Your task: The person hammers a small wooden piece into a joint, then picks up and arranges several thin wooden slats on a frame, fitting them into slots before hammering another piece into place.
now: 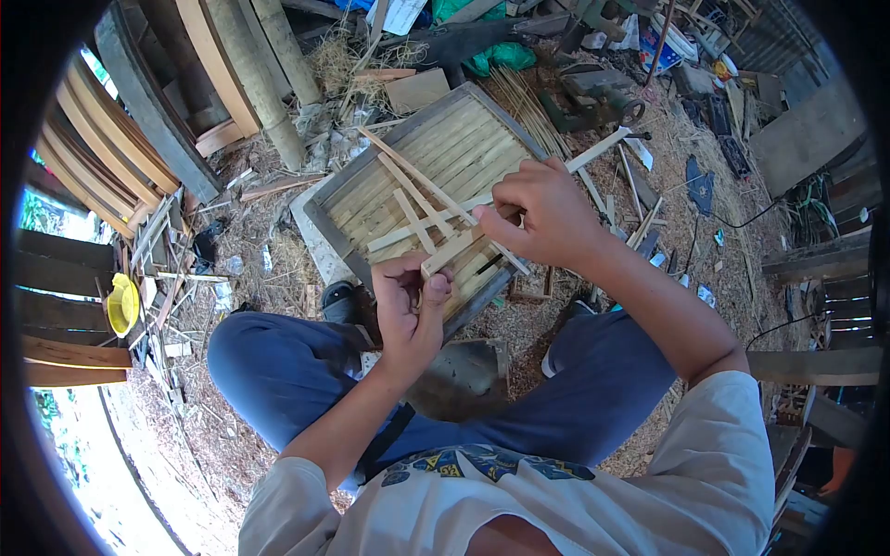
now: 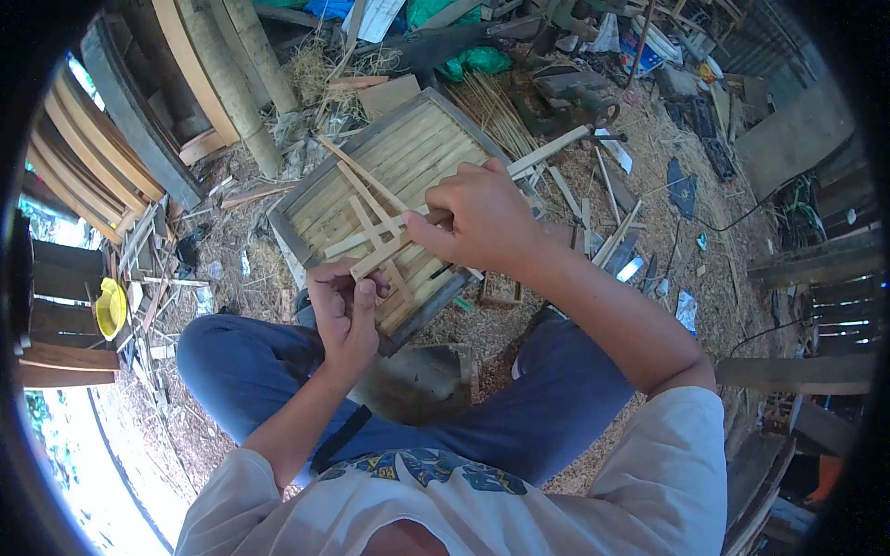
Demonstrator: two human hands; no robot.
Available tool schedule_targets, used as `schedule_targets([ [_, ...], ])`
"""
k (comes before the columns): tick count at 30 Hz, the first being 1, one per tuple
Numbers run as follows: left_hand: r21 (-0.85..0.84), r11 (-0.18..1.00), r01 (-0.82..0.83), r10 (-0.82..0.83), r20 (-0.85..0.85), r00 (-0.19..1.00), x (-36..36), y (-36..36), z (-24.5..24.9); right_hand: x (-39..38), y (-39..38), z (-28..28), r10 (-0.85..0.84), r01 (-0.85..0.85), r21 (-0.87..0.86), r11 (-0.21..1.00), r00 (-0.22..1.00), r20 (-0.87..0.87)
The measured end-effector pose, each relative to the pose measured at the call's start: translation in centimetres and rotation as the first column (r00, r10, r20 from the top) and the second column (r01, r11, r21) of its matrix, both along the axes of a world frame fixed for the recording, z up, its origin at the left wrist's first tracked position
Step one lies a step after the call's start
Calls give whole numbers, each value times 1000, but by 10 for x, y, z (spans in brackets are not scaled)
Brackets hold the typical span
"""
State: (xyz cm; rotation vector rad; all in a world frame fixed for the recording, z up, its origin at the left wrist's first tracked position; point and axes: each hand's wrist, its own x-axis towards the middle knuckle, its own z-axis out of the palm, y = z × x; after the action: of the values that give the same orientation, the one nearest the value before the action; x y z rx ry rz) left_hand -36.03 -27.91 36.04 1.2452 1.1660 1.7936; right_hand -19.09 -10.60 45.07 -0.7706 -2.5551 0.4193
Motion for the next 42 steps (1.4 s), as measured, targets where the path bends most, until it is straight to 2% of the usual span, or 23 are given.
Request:
schedule_targets([
  [3, -1, 999, -34, 34, 56, 998, 5, 0, 6, 1, 0, -1, 1, -1, 0, 1000, 1000, -1],
  [6, 20, 998, -57, 57, 19, 998, 5, 2, 1, 1, 1, -2, 1, -1, 0, 1000, 1000, -5],
  [12, -51, 994, -95, 94, -30, 995, 4, 0, 18, 3, 1, -1, -1, 0, 14, 1000, 1000, 18],
  [15, 44, 990, -137, 142, -147, 979, -3, 1, 11, 4, 1, -1, 23, -23, 9, 1000, 999, 32],
  [18, 98, 974, -206, 228, -481, 847, -19, 2, 24, 6, 2, -3, 28, -28, 10, 1000, 999, 25],
  [22, -18, 942, -334, 278, -514, 811, -21, -4, 46, 7, 5, -3, 66, -65, -16, 998, 995, 73],
  [28, -26, 937, -347, 314, -367, 875, -21, -12, 36, 8, 12, 0, 274, -274, 22, 961, 962, 0],
  [31, -27, 934, -357, 328, -336, 883, -21, -12, 34, 7, 18, 0, 318, -316, 37, 948, 945, -77],
  [35, -58, 931, -361, 330, -296, 897, -22, -12, 38, 11, 20, 7, 338, -339, 7, 941, 937, -89],
  [38, -12, 935, -354, 327, -356, 876, -25, -13, 38, 12, 24, 6, 368, -367, 34, 930, 923, -111],
  [42, -78, 933, -351, 315, -293, 903, -22, -16, 36, 13, 24, 7, 349, -348, 34, 937, 929, -121],
])
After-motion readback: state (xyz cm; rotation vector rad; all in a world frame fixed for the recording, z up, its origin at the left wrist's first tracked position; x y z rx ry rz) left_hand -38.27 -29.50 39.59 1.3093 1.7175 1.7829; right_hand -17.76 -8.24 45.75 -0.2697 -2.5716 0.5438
